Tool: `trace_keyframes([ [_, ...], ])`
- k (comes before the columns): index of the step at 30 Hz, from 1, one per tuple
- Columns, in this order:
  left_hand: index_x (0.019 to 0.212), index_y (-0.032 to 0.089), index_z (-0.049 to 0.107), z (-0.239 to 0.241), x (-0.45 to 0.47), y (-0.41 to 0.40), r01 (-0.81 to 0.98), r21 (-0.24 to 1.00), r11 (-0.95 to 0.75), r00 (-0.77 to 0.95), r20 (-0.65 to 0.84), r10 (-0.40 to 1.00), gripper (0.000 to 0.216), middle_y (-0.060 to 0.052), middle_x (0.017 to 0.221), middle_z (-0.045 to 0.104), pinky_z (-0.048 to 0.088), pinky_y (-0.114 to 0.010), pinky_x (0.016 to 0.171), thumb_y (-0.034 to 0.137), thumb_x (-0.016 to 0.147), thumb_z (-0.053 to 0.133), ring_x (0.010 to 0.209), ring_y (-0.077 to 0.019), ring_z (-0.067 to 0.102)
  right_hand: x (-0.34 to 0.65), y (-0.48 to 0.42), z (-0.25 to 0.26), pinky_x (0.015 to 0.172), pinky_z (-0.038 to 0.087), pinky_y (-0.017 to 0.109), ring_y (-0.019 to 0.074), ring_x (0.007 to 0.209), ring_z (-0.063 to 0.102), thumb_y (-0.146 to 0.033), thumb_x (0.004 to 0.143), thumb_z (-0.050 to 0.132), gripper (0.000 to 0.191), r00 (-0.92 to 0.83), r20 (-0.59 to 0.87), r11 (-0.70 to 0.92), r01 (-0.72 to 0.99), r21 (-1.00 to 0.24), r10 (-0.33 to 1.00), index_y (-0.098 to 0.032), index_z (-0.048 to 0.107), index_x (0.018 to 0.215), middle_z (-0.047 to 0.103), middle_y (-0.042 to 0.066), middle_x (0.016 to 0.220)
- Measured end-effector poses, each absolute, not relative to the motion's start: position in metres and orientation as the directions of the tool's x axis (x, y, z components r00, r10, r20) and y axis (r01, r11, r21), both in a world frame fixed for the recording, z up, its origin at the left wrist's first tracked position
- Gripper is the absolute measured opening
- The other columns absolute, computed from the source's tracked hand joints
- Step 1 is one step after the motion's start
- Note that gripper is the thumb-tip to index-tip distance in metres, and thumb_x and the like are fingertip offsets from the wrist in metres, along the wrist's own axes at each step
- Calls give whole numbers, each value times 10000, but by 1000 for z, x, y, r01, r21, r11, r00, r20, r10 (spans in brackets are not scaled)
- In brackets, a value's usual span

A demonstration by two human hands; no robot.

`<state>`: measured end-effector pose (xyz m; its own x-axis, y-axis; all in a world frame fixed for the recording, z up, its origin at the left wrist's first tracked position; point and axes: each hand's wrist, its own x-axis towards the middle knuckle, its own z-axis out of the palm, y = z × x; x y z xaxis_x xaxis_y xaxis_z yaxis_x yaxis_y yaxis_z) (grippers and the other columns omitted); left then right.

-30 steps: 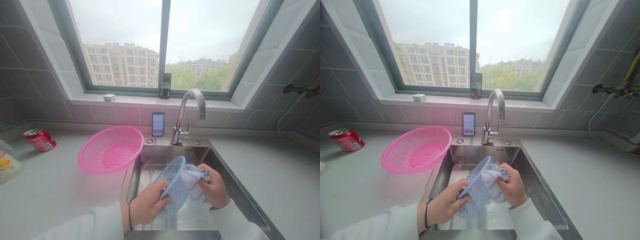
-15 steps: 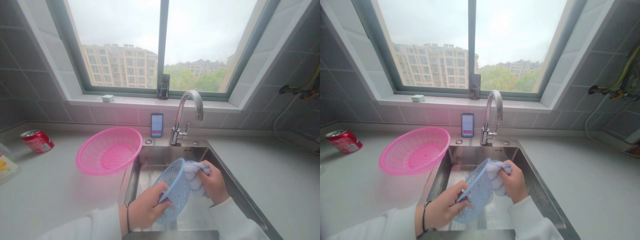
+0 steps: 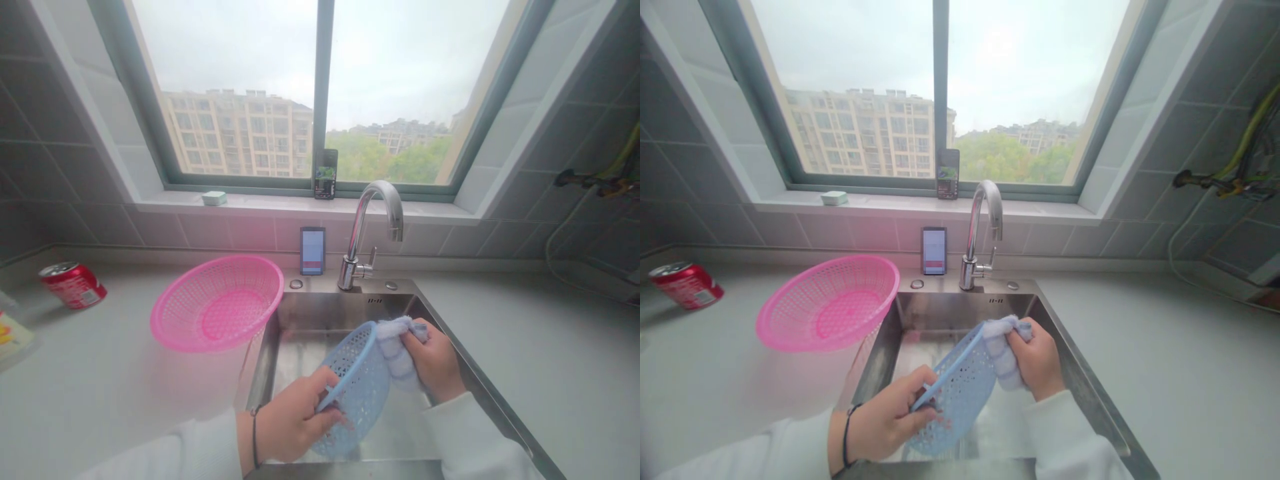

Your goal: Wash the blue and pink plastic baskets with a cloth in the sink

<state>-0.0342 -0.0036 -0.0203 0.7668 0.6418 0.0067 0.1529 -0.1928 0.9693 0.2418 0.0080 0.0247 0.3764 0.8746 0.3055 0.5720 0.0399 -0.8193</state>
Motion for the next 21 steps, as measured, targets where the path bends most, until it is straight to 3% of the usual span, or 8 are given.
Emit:
trace_keyframes([
  [4, 1014, 187, 494, -21, -29, -1, 134, 985, -113, 655, -3, 756, 153, -21, 841, 629, 397, -237, 601, 285, 904, 535, 664, -133, 509, 196, -9, 24, 504, 353, 246, 137, 521, 459, -387, 723, 593, 214, 65, 287, 218, 500, -838, 956, -211, 533, 617, 526, -26, 531],
  [7, 978, 187, 492, -19, -26, 2, 57, 993, -99, 606, 45, 795, 175, 11, 778, 567, 398, -232, 601, 313, 883, 567, 662, -128, 486, 170, -14, 26, 515, 326, 240, 121, 515, 428, -333, 673, 597, 169, -176, 272, 323, 454, -830, 946, -208, 513, 596, 495, -47, 511],
  [9, 972, 188, 485, -18, -26, 2, 48, 996, -80, 618, 33, 786, 192, 8, 781, 575, 396, -229, 593, 331, 879, 572, 659, -127, 487, 176, -9, 27, 525, 336, 239, 126, 537, 450, -357, 708, 596, 200, -114, 279, 299, 486, -821, 953, -205, 524, 601, 517, -40, 536],
  [11, 992, 190, 472, -17, -28, 1, 68, 997, -37, 658, -17, 753, 210, -15, 826, 629, 400, -229, 581, 340, 882, 570, 649, -126, 507, 200, 2, 25, 552, 374, 246, 144, 578, 499, -442, 770, 587, 282, 63, 295, 218, 534, -817, 953, -201, 555, 627, 561, -19, 580],
  [15, 1043, 196, 478, -20, -31, -4, 92, 993, -78, 760, -20, 650, 204, -43, 911, 700, 413, -229, 610, 314, 900, 562, 665, -125, 541, 254, 23, 8, 561, 395, 274, 184, 599, 535, -574, 753, 596, 387, 384, 231, -43, 586, -809, 894, -206, 574, 636, 598, 7, 572],
  [19, 1025, 190, 484, -21, -31, -6, 98, 990, -106, 759, -5, 651, 169, -29, 881, 685, 402, -218, 595, 276, 891, 540, 642, -114, 516, 270, 35, -17, 658, 466, 326, 263, 753, 648, -557, 714, 621, 367, 419, -17, -211, 420, -883, 908, -191, 647, 698, 724, 86, 731],
  [21, 1017, 187, 487, -17, -30, -6, 120, 987, -110, 745, -16, 667, 164, -25, 863, 679, 385, -215, 573, 254, 876, 537, 615, -108, 496, 269, 38, -25, 716, 486, 347, 285, 820, 669, -545, 720, 634, 357, 406, -74, -234, 360, -903, 911, -190, 672, 737, 747, 103, 799],
])
